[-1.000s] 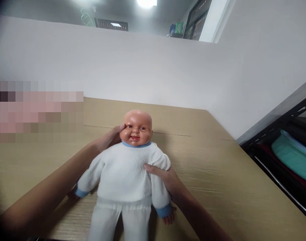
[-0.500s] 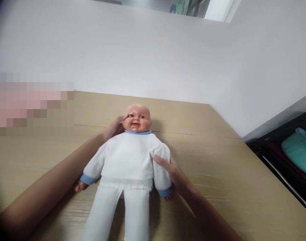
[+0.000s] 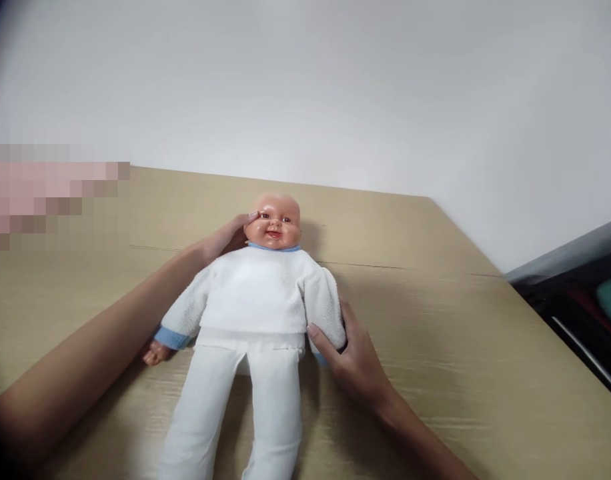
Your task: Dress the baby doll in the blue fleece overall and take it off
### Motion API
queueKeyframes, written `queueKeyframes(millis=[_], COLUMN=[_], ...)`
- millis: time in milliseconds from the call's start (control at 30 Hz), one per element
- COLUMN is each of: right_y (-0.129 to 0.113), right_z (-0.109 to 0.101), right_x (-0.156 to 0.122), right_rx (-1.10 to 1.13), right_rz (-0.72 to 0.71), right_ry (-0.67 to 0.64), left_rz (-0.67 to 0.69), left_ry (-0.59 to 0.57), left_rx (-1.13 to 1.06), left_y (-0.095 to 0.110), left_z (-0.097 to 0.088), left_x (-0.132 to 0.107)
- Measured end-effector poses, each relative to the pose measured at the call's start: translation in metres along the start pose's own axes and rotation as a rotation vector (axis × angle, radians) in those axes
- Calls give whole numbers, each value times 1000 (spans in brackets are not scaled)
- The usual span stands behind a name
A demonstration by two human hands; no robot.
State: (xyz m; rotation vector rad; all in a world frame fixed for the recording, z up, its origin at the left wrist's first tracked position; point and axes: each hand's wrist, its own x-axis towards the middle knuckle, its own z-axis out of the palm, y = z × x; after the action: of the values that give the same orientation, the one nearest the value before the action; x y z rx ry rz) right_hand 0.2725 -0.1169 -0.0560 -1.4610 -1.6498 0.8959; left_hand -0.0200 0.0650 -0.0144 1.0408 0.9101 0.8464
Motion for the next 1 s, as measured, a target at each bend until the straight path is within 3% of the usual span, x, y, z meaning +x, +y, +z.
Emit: queueKeyframes(millis=[100, 433, 767, 1000], right_y=[1, 8, 8, 8], right_z=[-1, -1, 0, 0], right_x=[1, 4, 8, 8], right_rx=[-63, -286, -250, -253], right_rz=[3, -74, -84, -85], right_ry=[6, 158, 110, 105], left_rz=[-89, -38, -52, -17], left_ry=[28, -62, -41, -92], left_rx=[-4, -90, -47, -38], left_y=[-3, -15, -12, -16], left_z=[-2, -3, 1, 0], left_x=[3, 11, 8, 11])
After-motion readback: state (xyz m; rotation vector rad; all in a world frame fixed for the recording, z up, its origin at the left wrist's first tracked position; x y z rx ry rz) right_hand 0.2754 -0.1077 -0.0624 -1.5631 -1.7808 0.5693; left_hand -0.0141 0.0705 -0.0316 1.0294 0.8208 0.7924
